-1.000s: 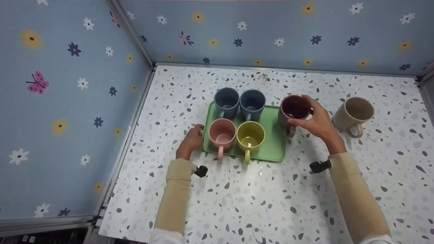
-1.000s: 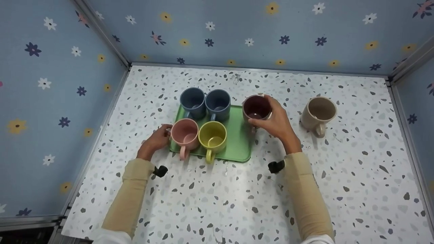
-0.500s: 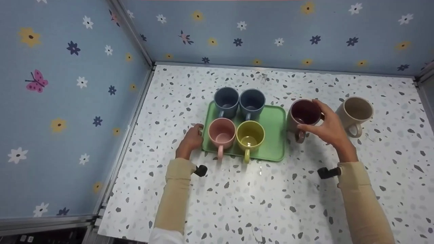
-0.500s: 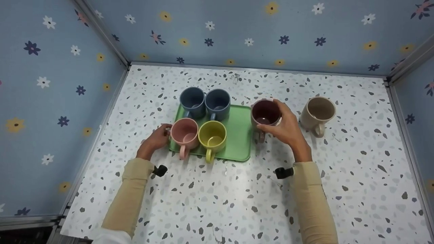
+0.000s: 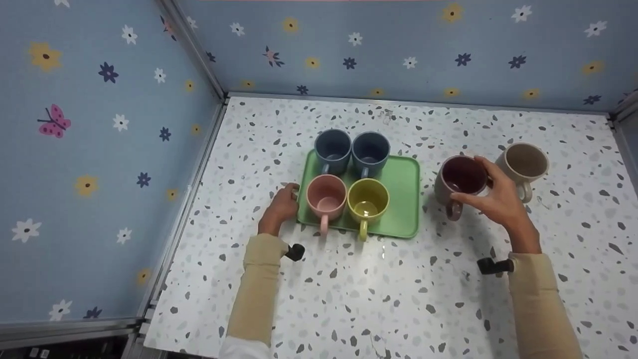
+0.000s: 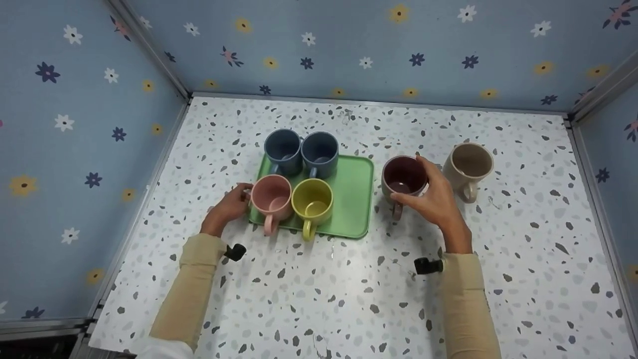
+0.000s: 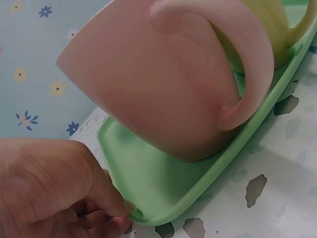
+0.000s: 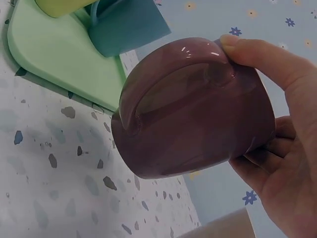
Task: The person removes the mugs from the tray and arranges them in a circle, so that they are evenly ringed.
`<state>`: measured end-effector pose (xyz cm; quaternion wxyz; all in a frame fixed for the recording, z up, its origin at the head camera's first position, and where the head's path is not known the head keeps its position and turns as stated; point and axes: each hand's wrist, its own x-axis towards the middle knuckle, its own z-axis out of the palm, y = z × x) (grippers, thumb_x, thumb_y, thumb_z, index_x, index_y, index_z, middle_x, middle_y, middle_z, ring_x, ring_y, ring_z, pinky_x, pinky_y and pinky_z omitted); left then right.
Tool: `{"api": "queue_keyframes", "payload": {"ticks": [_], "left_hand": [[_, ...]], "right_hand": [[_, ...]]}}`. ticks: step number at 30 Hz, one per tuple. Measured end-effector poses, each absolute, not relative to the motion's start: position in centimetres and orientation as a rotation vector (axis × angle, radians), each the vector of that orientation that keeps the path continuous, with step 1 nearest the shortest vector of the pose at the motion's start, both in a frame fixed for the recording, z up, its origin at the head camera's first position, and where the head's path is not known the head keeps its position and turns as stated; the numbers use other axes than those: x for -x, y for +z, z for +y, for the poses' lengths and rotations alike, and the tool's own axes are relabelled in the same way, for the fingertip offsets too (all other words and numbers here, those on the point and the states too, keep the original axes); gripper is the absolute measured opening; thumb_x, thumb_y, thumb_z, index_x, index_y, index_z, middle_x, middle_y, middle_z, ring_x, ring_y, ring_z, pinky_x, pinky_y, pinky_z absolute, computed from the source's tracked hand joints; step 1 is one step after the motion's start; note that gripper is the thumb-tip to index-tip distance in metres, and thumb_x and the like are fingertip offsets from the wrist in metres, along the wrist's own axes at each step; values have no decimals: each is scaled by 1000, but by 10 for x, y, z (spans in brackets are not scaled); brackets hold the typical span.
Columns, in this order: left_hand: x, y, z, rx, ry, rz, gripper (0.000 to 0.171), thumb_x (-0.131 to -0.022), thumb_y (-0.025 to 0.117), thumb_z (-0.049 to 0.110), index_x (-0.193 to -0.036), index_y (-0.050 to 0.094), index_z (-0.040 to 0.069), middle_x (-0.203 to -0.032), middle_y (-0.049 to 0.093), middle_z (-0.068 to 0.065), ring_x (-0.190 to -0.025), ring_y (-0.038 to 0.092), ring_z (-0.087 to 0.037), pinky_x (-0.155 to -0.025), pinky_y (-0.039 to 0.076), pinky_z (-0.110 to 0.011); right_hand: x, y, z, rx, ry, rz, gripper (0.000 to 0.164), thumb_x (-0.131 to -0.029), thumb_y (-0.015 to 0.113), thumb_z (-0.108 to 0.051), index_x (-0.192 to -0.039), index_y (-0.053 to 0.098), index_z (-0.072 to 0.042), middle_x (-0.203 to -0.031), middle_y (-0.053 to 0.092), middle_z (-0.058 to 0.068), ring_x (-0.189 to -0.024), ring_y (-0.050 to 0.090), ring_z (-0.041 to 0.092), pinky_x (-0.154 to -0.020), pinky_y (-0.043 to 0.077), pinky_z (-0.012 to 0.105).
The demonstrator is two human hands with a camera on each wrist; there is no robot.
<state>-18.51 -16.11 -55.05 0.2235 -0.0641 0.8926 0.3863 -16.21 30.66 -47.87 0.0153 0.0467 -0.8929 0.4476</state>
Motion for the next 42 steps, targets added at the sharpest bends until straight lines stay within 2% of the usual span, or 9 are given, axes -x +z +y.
{"api": "queue_keyframes", "payload": {"ticks": [3,6,12,18,25,28,34,40,42], "left_hand": [[185,-550,-161,180,1078,2460,53,-86,44,3,-139,41,5,-119,55,-19,-109,53,-31,-99,41,-45],[185,-551,-161,183,1074,2459,51,-88,42,4,-139,41,5,-120,55,-19,-110,52,-30,-100,40,-45],[185,-550,-161,182,1082,2451,52,-87,45,4,-139,41,5,-121,55,-19,-110,52,-30,-100,40,-45],[184,-550,-163,141,1090,2465,53,-87,38,0,-140,40,2,-112,55,-20,-98,51,-29,-91,42,-44],[185,-550,-163,143,1087,2476,53,-87,38,1,-139,41,2,-113,55,-20,-100,52,-29,-93,42,-44],[185,-550,-163,142,1082,2477,52,-87,38,1,-139,41,2,-115,55,-20,-104,52,-30,-95,41,-44],[184,-551,-163,134,1080,2483,51,-87,39,1,-138,42,2,-114,55,-21,-104,52,-31,-95,41,-45],[185,-551,-163,137,1085,2482,51,-86,41,1,-137,43,2,-113,55,-20,-103,52,-31,-96,41,-44],[185,-551,-164,141,1082,2480,51,-86,41,1,-137,43,2,-114,55,-20,-104,52,-30,-96,41,-44]], "right_hand": [[158,-479,312,-117,1370,-2792,94,-67,87,-23,-146,37,-11,-140,48,14,-126,48,29,-98,36,19],[155,-481,317,-94,1332,-2807,94,-68,87,-26,-146,37,-12,-140,48,12,-125,47,28,-94,33,14],[151,-481,324,-53,1327,-2823,96,-67,87,-30,-147,36,-11,-140,48,13,-125,47,28,-94,33,18],[149,-483,330,-18,1330,-2842,97,-69,86,-30,-148,34,-11,-142,46,14,-129,45,30,-105,36,33],[145,-487,338,6,1331,-2831,93,-69,86,-28,-147,36,-16,-141,46,10,-125,45,24,-96,34,17],[143,-489,342,26,1341,-2834,92,-70,85,-28,-147,36,-19,-142,46,10,-126,45,25,-99,35,24],[138,-492,351,104,1333,-2867,98,-72,84,-29,-151,27,-14,-147,40,15,-132,41,37,-106,36,43],[133,-492,357,171,1351,-2859,100,-73,83,-32,-152,24,-15,-151,34,16,-135,37,39,-107,34,48],[131,-492,359,183,1336,-2855,100,-73,82,-32,-153,23,-16,-151,35,15,-135,37,39,-108,35,42]]}}
